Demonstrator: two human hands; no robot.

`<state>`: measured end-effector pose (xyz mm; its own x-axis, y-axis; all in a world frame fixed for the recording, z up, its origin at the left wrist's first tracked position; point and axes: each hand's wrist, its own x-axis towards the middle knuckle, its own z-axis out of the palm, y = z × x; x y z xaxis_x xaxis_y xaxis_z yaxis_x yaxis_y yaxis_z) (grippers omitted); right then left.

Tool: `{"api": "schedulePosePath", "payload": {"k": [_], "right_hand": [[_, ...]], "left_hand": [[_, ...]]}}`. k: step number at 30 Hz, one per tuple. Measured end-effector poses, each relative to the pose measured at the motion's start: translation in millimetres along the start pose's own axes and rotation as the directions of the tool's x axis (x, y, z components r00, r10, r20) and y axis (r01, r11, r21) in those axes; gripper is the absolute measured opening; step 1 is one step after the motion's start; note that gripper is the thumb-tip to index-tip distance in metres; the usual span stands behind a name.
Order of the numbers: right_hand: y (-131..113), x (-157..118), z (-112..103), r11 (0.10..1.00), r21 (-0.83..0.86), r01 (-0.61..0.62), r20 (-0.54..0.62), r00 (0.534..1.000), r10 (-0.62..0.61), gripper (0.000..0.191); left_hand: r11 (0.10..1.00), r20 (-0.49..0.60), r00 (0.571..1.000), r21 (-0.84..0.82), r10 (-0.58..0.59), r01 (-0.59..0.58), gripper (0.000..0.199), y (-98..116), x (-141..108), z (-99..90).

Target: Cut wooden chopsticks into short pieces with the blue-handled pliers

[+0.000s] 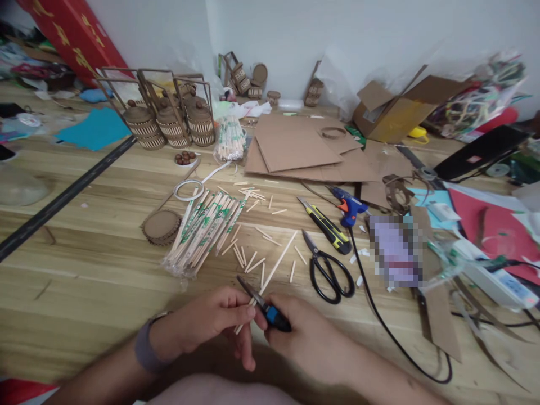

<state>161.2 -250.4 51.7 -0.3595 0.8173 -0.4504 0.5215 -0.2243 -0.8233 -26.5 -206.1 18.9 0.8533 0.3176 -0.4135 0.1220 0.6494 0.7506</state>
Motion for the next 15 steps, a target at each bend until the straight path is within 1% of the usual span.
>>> {"api": "schedulePosePath", "payload": {"k": [6,8,10,12,15], "right_hand": [[3.3,1.1,4.9,0.997,-0.071,0.003,-0.049,0.999,-0.006,0.005],[6.4,0.6,5.4,0.997,-0.075,-0.016,-0.056,0.998,0.011,0.006],[8.4,0.3,5.1,0.999,-0.048,-0.013,-0.056,0.998,0.010,0.008],[8.3,0.4,3.7,1.000,0.009,0.016,-0.044,0.999,-0.016,0.011],[4.5,0.4,0.0,0.995,0.094,0.023,-0.005,1.000,-0.022,0.013]], "left_hand": [[0.998,0.010,0.999,0.063,0.031,-0.031,0.048,-0.8,2.5,1.3],[0.997,-0.019,0.999,0.074,0.027,-0.026,0.046,-2.0,4.3,2.2],[0.996,-0.078,0.997,0.085,0.028,-0.022,0.045,-3.0,6.1,3.2],[0.993,-0.130,0.991,0.110,0.044,-0.030,0.045,-3.1,7.0,4.1],[0.990,-0.167,0.983,0.132,0.070,-0.049,0.049,-2.0,6.3,5.4]]}}
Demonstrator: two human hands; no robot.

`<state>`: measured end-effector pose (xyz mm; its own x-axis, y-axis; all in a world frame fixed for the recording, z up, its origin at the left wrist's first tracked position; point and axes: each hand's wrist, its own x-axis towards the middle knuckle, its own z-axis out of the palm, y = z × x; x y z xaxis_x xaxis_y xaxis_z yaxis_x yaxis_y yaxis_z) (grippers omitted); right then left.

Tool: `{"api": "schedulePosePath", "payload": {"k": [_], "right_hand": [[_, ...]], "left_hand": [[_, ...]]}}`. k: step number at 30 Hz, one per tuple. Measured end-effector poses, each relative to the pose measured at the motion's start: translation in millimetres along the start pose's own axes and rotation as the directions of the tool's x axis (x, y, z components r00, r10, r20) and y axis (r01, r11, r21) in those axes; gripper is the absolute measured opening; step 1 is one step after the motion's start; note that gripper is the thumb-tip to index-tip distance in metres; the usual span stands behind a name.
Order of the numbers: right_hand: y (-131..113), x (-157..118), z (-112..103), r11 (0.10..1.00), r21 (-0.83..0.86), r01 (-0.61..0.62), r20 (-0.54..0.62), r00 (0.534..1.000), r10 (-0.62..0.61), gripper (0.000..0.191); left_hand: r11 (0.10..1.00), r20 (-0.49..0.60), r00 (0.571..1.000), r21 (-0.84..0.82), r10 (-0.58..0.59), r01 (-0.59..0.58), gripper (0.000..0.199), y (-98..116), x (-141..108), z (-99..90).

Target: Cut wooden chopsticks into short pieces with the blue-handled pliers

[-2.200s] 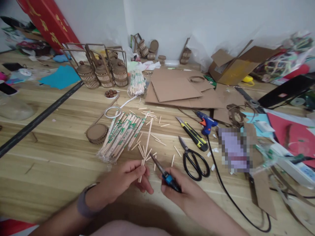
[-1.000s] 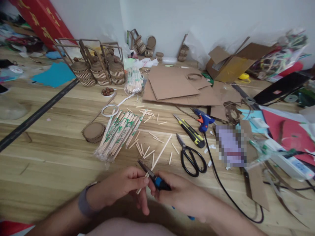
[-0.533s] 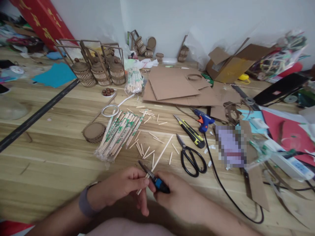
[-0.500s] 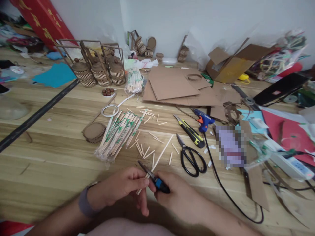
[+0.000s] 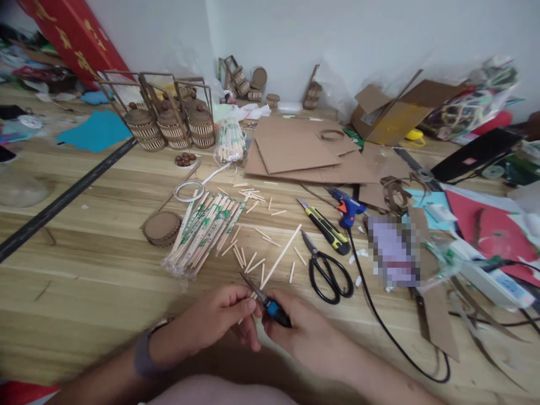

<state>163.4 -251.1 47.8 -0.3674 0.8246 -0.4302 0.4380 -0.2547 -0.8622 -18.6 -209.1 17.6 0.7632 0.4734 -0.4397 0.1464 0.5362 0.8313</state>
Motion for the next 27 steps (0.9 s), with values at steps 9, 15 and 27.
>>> {"api": "schedulePosePath", "payload": {"k": [9,15,27], "right_hand": [[-8.8,-0.5,-3.5,0.974,0.201,-0.103,0.096,0.992,0.085,0.013],[-7.7,0.6,-1.8,0.993,0.097,-0.065,0.042,0.997,0.061,0.006],[-5.5,8.0,3.2,0.987,-0.161,0.012,-0.091,0.995,-0.026,0.018]], "left_hand": [[0.998,0.043,0.999,-0.058,0.025,-0.022,0.052,0.1,-1.9,-0.5],[0.997,0.051,0.999,-0.076,0.020,-0.016,0.051,-1.7,-1.8,-1.1],[0.997,0.040,0.997,-0.047,0.064,-0.062,0.053,1.1,-3.3,2.8]]}}
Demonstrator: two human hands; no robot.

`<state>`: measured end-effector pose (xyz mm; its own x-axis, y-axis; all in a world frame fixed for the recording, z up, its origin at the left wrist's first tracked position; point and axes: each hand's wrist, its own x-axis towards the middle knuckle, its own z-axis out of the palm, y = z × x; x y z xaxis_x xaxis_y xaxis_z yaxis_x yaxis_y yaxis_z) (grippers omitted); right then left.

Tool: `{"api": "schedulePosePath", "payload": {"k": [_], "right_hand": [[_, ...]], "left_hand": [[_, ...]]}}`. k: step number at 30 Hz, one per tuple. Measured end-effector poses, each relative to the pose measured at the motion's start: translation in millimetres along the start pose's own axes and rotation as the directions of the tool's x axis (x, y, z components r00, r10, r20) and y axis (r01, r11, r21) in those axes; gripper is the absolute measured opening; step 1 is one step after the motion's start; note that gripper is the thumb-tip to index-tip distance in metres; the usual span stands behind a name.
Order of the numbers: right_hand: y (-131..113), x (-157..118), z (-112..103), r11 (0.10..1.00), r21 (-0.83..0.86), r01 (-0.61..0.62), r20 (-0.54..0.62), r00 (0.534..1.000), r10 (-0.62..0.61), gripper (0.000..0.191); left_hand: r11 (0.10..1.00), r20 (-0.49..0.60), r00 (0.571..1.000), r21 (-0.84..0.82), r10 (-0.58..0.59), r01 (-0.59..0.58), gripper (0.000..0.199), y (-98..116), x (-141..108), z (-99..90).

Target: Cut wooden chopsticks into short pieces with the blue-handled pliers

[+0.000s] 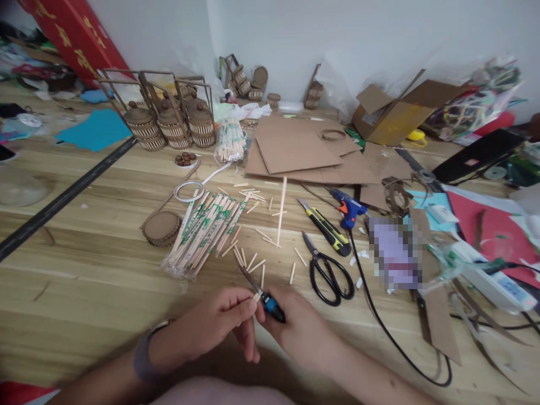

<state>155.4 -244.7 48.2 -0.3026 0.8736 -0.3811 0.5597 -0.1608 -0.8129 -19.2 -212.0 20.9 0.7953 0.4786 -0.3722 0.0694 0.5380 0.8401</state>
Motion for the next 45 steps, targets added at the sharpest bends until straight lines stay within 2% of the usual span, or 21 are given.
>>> {"api": "schedulePosePath", "payload": {"k": [3,9,16,18,20,22,25,27,29,32,35,38,41,43,45], "right_hand": [[-0.2,-3.3,-8.2,1.000,-0.010,-0.004,-0.005,1.000,0.004,0.019],[9.0,-10.4,-19.0,0.988,-0.062,-0.139,-0.034,0.990,0.137,0.021],[12.5,-9.6,-5.9,0.990,-0.129,-0.049,-0.055,0.998,0.043,0.017],[10.5,-5.2,-12.7,0.979,-0.204,-0.027,-0.092,0.996,0.009,0.012],[9.4,5.0,-28.2,0.928,-0.368,-0.056,-0.152,0.988,-0.001,0.009],[9.9,22.6,-50.6,0.800,-0.575,-0.169,-0.260,0.965,0.017,0.008],[13.3,59.8,-88.3,0.713,-0.633,-0.302,-0.422,0.906,0.009,0.019],[15.7,86.5,-109.7,0.666,-0.655,-0.357,-0.480,0.877,-0.001,0.023],[17.1,110.6,-125.5,0.631,-0.675,-0.382,-0.491,0.871,0.001,0.026],[17.4,137.9,-140.1,0.596,-0.708,-0.379,-0.463,0.886,0.013,0.031],[17.2,154.3,-148.6,0.579,-0.731,-0.361,-0.413,0.910,0.047,0.032],[18.1,160.6,-152.6,0.580,-0.751,-0.317,-0.339,0.938,0.073,0.031],[19.1,158.6,-150.5,0.595,-0.757,-0.269,-0.284,0.956,0.070,0.030],[18.1,153.1,-146.4,0.617,-0.746,-0.249,-0.280,0.959,0.048,0.030],[14.6,143.7,-140.9,0.655,-0.720,-0.229,-0.292,0.956,0.013,0.029]], "left_hand": [[0.999,-0.012,0.999,0.005,0.039,-0.039,0.053,2.9,-1.7,-1.0],[0.998,-0.105,0.993,0.025,0.060,-0.058,0.047,4.2,0.3,-7.0],[0.998,-0.178,0.983,0.048,0.050,-0.042,0.049,-2.3,6.5,-8.4],[0.994,-0.202,0.977,0.090,0.073,-0.056,0.047,-1.8,6.4,-9.5],[0.982,-0.241,0.966,0.182,0.097,-0.053,0.045,0.1,5.2,-10.5],[0.948,-0.291,0.948,0.317,0.125,-0.028,0.043,3.0,3.1,-10.9],[0.833,-0.355,0.911,0.552,0.210,0.024,0.042,7.1,-0.3,-9.8],[0.723,-0.369,0.884,0.689,0.289,0.052,0.041,8.0,-1.9,-8.8],[0.620,-0.346,0.854,0.784,0.388,0.036,0.037,6.6,-2.2,-8.9],[0.466,-0.237,0.785,0.882,0.572,-0.074,0.033,1.5,-0.4,-11.8],[0.341,-0.145,0.730,0.932,0.668,-0.127,0.034,-2.9,1.6,-15.1],[0.305,-0.103,0.726,0.940,0.680,-0.152,0.034,-3.7,1.5,-15.0],[0.311,-0.080,0.727,0.932,0.681,-0.188,0.034,-1.3,-0.9,-11.9],[0.338,-0.084,0.742,0.920,0.665,-0.198,0.034,1.1,-3.2,-9.4],[0.403,-0.126,0.764,0.896,0.633,-0.186,0.034,3.4,-5.6,-7.1]]}}
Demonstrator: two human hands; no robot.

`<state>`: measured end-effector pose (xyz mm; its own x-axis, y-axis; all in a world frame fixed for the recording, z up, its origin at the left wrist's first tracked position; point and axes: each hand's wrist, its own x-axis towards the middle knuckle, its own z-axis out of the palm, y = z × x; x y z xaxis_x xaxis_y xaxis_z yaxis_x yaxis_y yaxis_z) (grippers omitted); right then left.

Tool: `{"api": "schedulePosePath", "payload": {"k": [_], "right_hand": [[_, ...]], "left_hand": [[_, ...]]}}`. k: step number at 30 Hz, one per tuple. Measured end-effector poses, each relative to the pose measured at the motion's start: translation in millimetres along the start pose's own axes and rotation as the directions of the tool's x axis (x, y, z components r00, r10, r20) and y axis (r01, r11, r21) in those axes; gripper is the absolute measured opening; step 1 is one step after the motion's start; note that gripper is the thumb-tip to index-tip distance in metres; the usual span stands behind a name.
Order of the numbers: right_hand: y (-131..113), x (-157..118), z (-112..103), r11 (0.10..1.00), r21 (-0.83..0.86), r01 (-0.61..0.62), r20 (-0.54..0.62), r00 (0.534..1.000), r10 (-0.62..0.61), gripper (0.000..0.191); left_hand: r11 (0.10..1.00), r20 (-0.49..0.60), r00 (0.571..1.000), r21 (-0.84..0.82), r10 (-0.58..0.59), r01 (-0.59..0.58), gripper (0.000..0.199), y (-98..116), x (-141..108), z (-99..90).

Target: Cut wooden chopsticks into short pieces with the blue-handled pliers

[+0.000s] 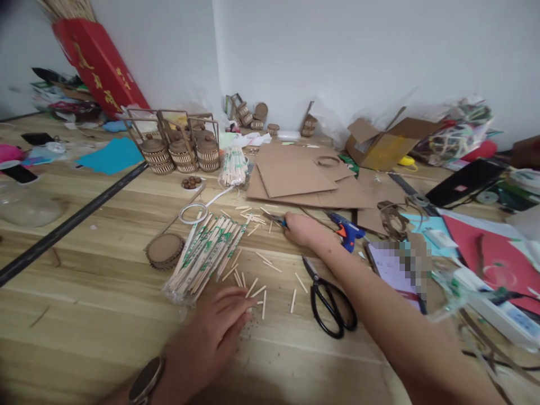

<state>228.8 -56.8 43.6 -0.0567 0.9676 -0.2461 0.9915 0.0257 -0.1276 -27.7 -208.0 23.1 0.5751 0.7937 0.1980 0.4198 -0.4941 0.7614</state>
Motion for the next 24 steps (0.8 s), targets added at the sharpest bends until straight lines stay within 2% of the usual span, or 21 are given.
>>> {"api": "schedulePosePath", "payload": {"k": [3,5,7,10,11,14,16,18,21,24], "right_hand": [[-10.5,-26.8,-2.7,0.991,0.127,0.039,-0.056,0.998,-0.032,0.020],[-21.9,-52.1,-1.7,0.964,0.251,0.090,-0.068,0.995,-0.076,0.013],[-37.1,-80.4,3.5,0.906,0.396,0.152,-0.055,0.988,-0.142,0.013],[-64.0,-117.6,16.4,0.799,0.574,0.179,-0.020,0.978,-0.206,0.011],[-72.6,-126.6,21.2,0.737,0.653,0.177,-0.012,0.975,-0.224,0.008],[-92.3,-141.7,34.9,0.397,0.915,0.070,0.024,0.974,-0.227,0.004],[-99.0,-144.7,43.8,0.188,0.982,-0.025,0.062,0.979,-0.194,0.010],[-101.3,-145.6,51.7,0.025,0.996,-0.088,0.091,0.981,-0.172,0.016],[-101.0,-147.5,59.6,-0.115,0.985,-0.132,0.110,0.978,-0.177,0.022],[-99.8,-149.4,61.8,-0.142,0.978,-0.156,0.128,0.974,-0.186,0.023]], "left_hand": [[0.980,0.021,0.988,-0.126,-0.155,0.157,0.034,3.8,-0.5,-2.1],[0.930,0.069,0.961,-0.245,-0.267,0.275,0.036,4.6,0.2,-2.5],[0.857,0.133,0.930,-0.361,-0.344,0.368,0.037,3.6,1.9,-1.9],[0.765,0.196,0.901,-0.478,-0.386,0.432,0.040,-0.3,5.4,0.7],[0.741,0.219,0.896,-0.504,-0.387,0.444,0.040,-1.9,6.4,2.1],[0.669,0.282,0.884,-0.578,-0.374,0.467,0.040,-6.5,8.0,6.9],[0.617,0.302,0.874,-0.622,-0.380,0.483,0.042,-8.4,8.0,9.4],[0.564,0.323,0.867,-0.662,-0.380,0.494,0.044,-8.8,7.9,10.2],[0.501,0.363,0.864,-0.707,-0.348,0.499,0.047,-6.8,8.7,8.5],[0.481,0.381,0.865,-0.721,-0.327,0.499,0.048,-4.5,9.4,6.2]]}}
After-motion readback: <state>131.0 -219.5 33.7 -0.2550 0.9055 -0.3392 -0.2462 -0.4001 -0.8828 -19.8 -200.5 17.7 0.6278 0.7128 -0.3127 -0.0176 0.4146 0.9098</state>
